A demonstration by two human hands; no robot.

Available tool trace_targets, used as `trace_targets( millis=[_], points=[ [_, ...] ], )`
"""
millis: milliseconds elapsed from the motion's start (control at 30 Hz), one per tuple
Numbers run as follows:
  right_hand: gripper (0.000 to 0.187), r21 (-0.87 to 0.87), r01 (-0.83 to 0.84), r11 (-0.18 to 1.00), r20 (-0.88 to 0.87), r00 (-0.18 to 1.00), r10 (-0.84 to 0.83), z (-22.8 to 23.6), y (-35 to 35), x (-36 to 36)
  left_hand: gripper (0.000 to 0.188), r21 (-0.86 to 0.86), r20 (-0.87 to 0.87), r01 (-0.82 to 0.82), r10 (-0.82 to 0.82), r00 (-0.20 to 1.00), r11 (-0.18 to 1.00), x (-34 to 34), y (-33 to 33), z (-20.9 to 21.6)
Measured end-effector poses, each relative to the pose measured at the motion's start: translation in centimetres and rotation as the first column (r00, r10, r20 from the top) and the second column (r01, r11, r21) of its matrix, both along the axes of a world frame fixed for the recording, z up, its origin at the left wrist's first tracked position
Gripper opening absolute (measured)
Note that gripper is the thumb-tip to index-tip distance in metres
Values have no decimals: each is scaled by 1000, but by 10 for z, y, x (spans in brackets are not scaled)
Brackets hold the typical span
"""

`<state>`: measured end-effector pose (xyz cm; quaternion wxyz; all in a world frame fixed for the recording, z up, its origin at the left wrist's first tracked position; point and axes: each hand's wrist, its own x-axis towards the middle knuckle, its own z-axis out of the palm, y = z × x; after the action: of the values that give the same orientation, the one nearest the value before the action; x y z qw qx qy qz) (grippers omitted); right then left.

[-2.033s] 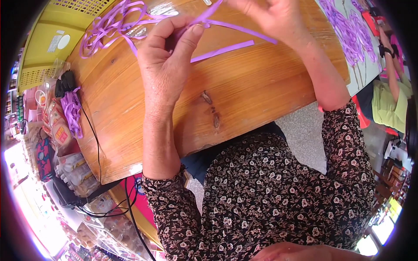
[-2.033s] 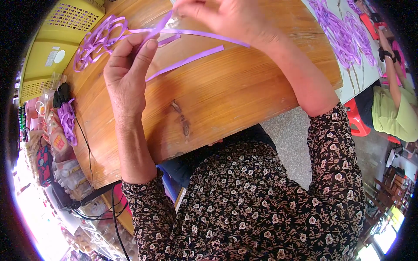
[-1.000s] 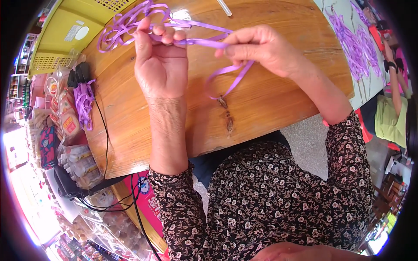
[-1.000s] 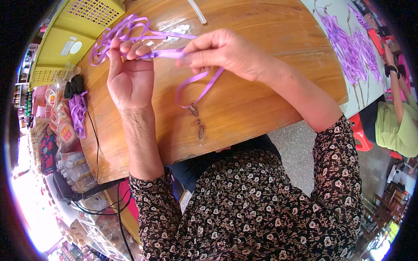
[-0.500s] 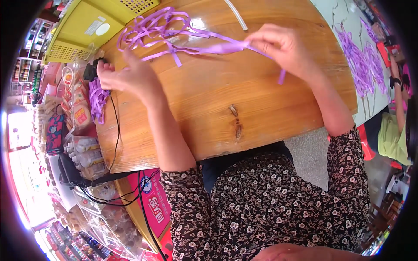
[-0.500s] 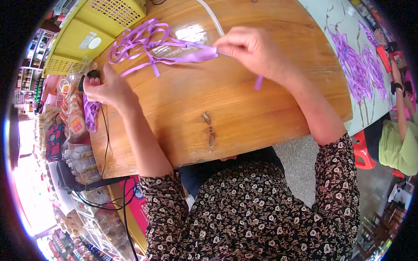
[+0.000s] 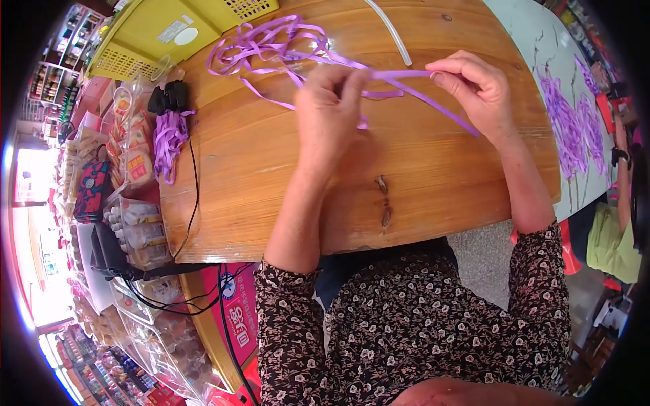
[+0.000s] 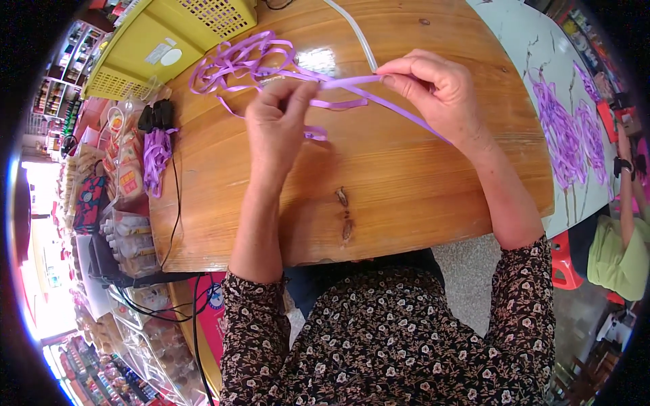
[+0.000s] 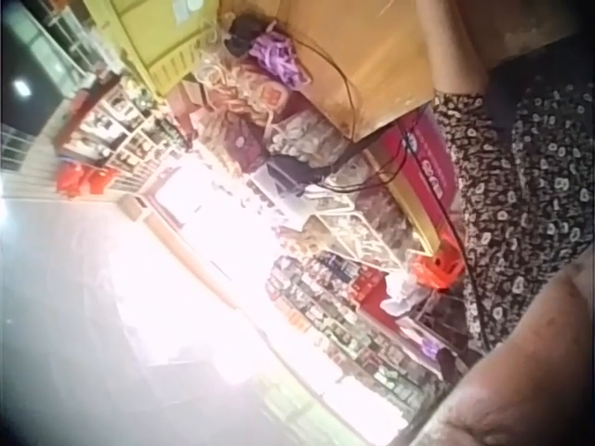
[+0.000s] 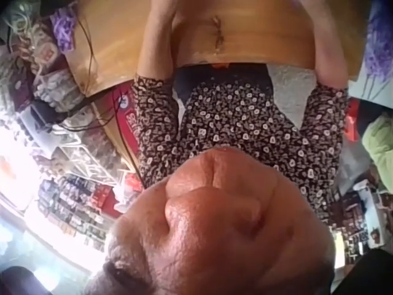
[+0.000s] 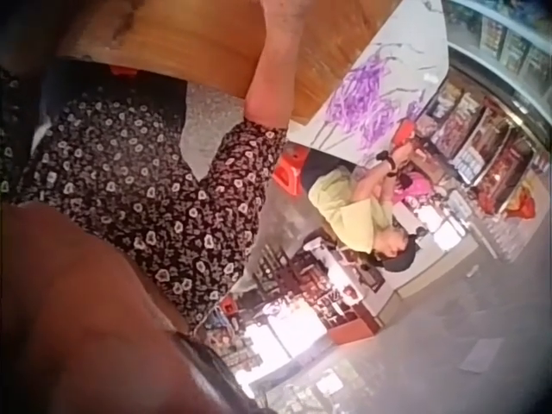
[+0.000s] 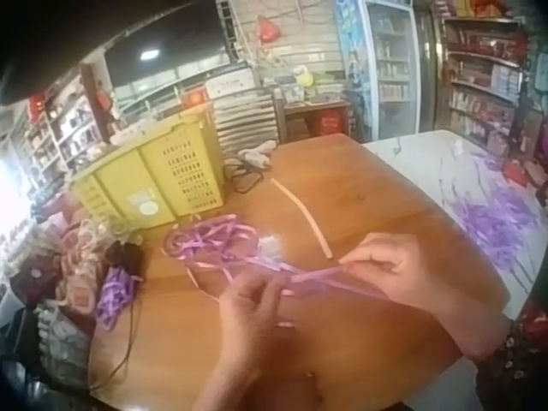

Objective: The recorder is folding and tying purple ribbons to create small decorative ornaments at a table.

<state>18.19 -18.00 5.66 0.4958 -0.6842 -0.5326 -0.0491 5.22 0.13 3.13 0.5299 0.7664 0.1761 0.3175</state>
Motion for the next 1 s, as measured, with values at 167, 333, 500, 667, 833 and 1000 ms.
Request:
trace_targets(
  millis=[167,333,500,667,833,1000],
  points=[
    [14,-71,7,997,56,998,-3,-9,5,0,17,697,108,-237,228,968,677,-2,13,1],
    [16,-58,-50,997,228,972,62,-8,11,-19,32,552,319,-157,-34,947,819,12,-25,-8],
    [19,91,60,994,379,921,-91,-4,8,-17,21,-721,214,419,-398,892,552,2,-37,-9],
    [16,13,-12,1000,328,945,7,-6,5,-5,15,-565,96,319,-324,941,760,-1,-38,4],
    [13,3,14,1000,108,994,-15,-6,1,7,15,-594,104,219,-196,975,774,-4,-30,8],
    [10,41,-40,998,71,997,37,-6,3,8,15,-510,64,153,-140,988,846,-6,-27,10]
  ],
)
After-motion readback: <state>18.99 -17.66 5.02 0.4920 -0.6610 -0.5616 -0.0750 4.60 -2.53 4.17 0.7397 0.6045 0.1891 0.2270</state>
